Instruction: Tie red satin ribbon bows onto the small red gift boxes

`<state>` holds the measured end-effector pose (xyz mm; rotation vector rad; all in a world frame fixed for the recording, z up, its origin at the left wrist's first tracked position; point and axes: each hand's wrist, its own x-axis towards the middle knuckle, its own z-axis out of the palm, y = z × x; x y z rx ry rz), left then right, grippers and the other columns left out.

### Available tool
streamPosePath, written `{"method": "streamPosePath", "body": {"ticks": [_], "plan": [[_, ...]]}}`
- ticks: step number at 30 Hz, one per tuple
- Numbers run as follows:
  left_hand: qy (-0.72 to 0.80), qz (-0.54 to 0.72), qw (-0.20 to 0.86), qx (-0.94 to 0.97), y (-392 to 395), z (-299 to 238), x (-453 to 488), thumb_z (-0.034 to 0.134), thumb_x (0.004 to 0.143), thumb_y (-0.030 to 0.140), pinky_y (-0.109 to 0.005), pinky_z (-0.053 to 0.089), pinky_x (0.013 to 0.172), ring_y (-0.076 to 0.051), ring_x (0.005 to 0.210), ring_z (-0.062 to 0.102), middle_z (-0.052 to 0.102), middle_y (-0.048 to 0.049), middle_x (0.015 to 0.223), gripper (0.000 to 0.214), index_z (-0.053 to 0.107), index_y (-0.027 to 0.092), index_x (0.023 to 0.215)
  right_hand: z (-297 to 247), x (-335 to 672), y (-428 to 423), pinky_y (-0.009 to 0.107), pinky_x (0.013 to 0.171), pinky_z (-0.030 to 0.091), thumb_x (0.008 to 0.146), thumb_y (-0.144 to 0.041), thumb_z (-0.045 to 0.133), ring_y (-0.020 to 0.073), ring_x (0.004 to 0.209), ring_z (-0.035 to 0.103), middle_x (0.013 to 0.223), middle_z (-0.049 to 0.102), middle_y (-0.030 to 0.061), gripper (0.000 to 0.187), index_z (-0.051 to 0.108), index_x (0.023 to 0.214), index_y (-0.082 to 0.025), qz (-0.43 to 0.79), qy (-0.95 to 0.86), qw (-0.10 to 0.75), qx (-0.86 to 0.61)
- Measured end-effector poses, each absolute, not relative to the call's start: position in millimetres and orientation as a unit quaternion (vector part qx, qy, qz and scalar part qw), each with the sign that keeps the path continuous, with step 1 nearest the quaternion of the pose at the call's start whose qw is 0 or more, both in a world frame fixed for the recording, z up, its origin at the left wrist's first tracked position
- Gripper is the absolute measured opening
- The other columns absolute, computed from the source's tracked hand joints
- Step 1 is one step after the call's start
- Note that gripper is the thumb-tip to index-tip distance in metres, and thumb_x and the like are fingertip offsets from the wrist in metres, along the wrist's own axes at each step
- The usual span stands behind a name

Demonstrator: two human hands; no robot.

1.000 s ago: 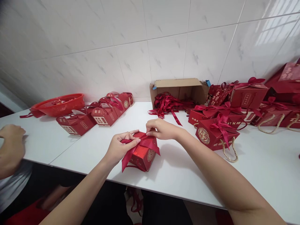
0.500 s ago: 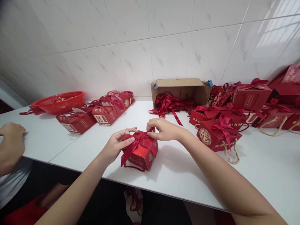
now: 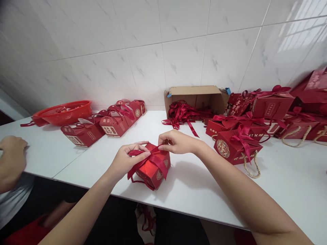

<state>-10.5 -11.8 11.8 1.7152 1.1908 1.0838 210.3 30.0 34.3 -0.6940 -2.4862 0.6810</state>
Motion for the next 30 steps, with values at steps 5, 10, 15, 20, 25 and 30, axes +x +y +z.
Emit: {"method": "streamPosePath", "body": {"ticks": [5, 10, 15, 20, 25, 30], "plan": [[0.488, 0.429, 0.380, 0.658, -15, 9, -10, 0.074, 0.064, 0.031, -0.040, 0.041, 0.096, -0.029, 0.118, 0.051, 0.071, -0.0105, 0.092, 0.014, 0.067, 0.019, 0.063, 35, 212, 32, 0.025, 0.062, 0.043, 0.083, -0.020, 0.055, 0.0124, 0.067, 0.055, 0.075, 0.064, 0.0030, 0.010, 0.061, 0.077, -0.016, 0.233, -0.914, 0.237, -0.232], [0.498, 0.435, 0.391, 0.640, -15, 7, -10, 0.076, 0.062, 0.032, -0.040, 0.042, 0.095, -0.029, 0.113, 0.056, 0.066, -0.0140, 0.111, 0.018, 0.070, 0.017, 0.070, 36, 215, 35, 0.024, 0.061, 0.042, 0.084, -0.019, 0.055, 0.0120, 0.065, 0.054, 0.073, 0.063, 0.0026, 0.012, 0.060, 0.074, -0.015, 0.223, -0.922, 0.232, -0.218], [0.502, 0.442, 0.401, 0.626, -15, 8, -10, 0.077, 0.061, 0.032, -0.041, 0.043, 0.094, -0.031, 0.110, 0.058, 0.065, -0.0157, 0.115, 0.021, 0.070, 0.015, 0.071, 37, 216, 34, 0.024, 0.060, 0.041, 0.084, -0.020, 0.055, 0.0115, 0.064, 0.053, 0.072, 0.062, 0.0022, 0.013, 0.060, 0.073, -0.016, 0.226, -0.923, 0.219, -0.221], [0.460, 0.431, 0.412, 0.658, -16, 8, -12, 0.075, 0.065, 0.031, -0.039, 0.042, 0.096, -0.029, 0.117, 0.053, 0.070, -0.0136, 0.103, 0.018, 0.066, 0.016, 0.069, 47, 217, 26, 0.025, 0.061, 0.044, 0.085, -0.023, 0.054, 0.0126, 0.067, 0.056, 0.075, 0.065, 0.0032, 0.014, 0.063, 0.078, -0.015, 0.259, -0.912, 0.175, -0.264], [0.398, 0.483, 0.470, 0.623, -18, 7, -12, 0.067, 0.074, 0.042, -0.038, 0.045, 0.091, -0.025, 0.109, 0.059, 0.067, -0.0101, 0.109, 0.027, 0.059, 0.019, 0.087, 59, 228, 18, 0.027, 0.068, 0.049, 0.086, -0.035, 0.055, 0.0169, 0.089, 0.059, 0.110, 0.063, 0.0076, 0.033, 0.059, 0.115, -0.020, 0.233, -0.901, 0.203, -0.305], [0.418, 0.577, 0.524, 0.466, -6, -5, -16, 0.051, 0.080, 0.058, -0.039, 0.046, 0.090, -0.026, 0.112, 0.057, 0.066, -0.0096, 0.112, 0.044, 0.056, 0.021, 0.102, 55, 202, -2, 0.031, 0.078, 0.049, 0.085, -0.039, 0.057, 0.0198, 0.095, 0.058, 0.110, 0.062, 0.0100, 0.033, 0.061, 0.111, -0.020, 0.175, -0.877, 0.327, -0.304]]}}
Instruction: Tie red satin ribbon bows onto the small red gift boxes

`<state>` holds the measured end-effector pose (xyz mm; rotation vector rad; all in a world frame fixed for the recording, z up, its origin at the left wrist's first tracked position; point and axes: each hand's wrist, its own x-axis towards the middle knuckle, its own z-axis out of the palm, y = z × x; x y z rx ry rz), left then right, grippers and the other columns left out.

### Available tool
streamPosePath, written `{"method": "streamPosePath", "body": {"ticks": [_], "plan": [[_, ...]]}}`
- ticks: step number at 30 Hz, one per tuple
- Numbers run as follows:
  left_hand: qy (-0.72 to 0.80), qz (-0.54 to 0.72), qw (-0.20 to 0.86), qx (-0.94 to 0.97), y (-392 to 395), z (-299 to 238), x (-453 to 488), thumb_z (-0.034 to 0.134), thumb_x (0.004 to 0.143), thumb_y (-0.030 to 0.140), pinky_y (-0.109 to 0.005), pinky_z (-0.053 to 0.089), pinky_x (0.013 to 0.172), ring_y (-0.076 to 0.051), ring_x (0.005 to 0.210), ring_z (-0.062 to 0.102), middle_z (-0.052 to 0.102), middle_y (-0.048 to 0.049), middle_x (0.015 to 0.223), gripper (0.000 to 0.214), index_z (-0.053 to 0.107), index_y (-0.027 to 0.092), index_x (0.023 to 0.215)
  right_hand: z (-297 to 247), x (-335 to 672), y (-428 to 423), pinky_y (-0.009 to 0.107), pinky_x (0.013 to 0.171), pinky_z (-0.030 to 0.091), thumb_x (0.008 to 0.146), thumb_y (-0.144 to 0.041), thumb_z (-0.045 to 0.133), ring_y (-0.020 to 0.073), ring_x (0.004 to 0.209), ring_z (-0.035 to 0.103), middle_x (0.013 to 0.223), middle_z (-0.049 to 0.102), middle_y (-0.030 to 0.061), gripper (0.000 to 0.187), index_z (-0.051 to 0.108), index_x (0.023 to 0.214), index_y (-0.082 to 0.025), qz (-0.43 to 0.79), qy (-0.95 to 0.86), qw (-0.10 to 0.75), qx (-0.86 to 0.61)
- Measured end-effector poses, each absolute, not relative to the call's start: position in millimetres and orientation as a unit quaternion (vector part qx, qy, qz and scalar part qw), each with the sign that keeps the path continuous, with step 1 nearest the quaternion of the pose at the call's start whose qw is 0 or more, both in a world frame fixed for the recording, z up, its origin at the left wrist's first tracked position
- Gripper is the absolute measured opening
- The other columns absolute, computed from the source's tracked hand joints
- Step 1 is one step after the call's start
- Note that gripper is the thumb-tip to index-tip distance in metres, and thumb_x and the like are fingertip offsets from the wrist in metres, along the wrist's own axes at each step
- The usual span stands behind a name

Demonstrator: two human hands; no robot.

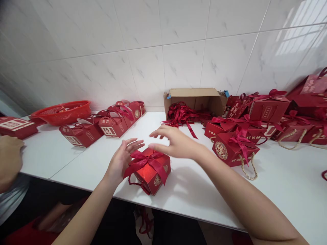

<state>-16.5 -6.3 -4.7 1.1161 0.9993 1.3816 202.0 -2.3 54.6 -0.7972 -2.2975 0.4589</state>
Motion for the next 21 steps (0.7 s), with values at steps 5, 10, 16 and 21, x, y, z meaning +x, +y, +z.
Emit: {"method": "streamPosePath", "body": {"ticks": [5, 10, 16, 21], "plan": [[0.474, 0.595, 0.542, 0.357, 12, -21, -29, 0.050, 0.080, 0.050, -0.038, 0.045, 0.086, -0.023, 0.099, 0.063, 0.068, -0.0068, 0.100, 0.031, 0.056, 0.021, 0.090, 39, 164, -22, 0.037, 0.091, 0.042, 0.088, -0.033, 0.053, 0.0214, 0.102, 0.056, 0.113, 0.063, 0.0069, 0.024, 0.065, 0.106, -0.023, 0.090, -0.949, 0.232, -0.194], [0.546, 0.592, 0.447, 0.390, 19, -26, -50, 0.063, 0.070, 0.039, -0.037, 0.040, 0.090, -0.024, 0.109, 0.056, 0.064, -0.0067, 0.109, 0.029, 0.055, 0.021, 0.092, 39, 197, 9, 0.039, 0.080, 0.045, 0.082, -0.015, 0.054, 0.0273, 0.097, 0.057, 0.101, 0.063, 0.0140, 0.022, 0.070, 0.095, -0.017, 0.036, -0.888, 0.157, -0.431], [0.656, 0.558, 0.233, 0.451, 52, -24, -84, 0.065, 0.071, 0.033, -0.045, 0.033, 0.100, -0.030, 0.125, 0.040, 0.047, -0.0100, 0.130, 0.044, 0.047, 0.023, 0.109, 36, 217, 32, 0.059, 0.094, 0.029, 0.081, -0.025, 0.057, 0.0459, 0.121, 0.034, 0.125, 0.046, 0.0269, 0.025, 0.068, 0.096, -0.008, -0.071, -0.741, 0.097, -0.660], [0.689, 0.483, 0.032, 0.540, 91, 0, -107, 0.064, 0.074, 0.042, -0.049, 0.012, 0.111, -0.039, 0.136, 0.013, 0.015, -0.0164, 0.150, 0.079, 0.025, 0.014, 0.136, 8, 179, 22, 0.052, 0.090, 0.037, 0.085, -0.027, 0.050, 0.0366, 0.118, 0.041, 0.128, 0.047, 0.0199, 0.031, 0.059, 0.112, -0.015, 0.103, -0.820, -0.032, -0.563]]}}
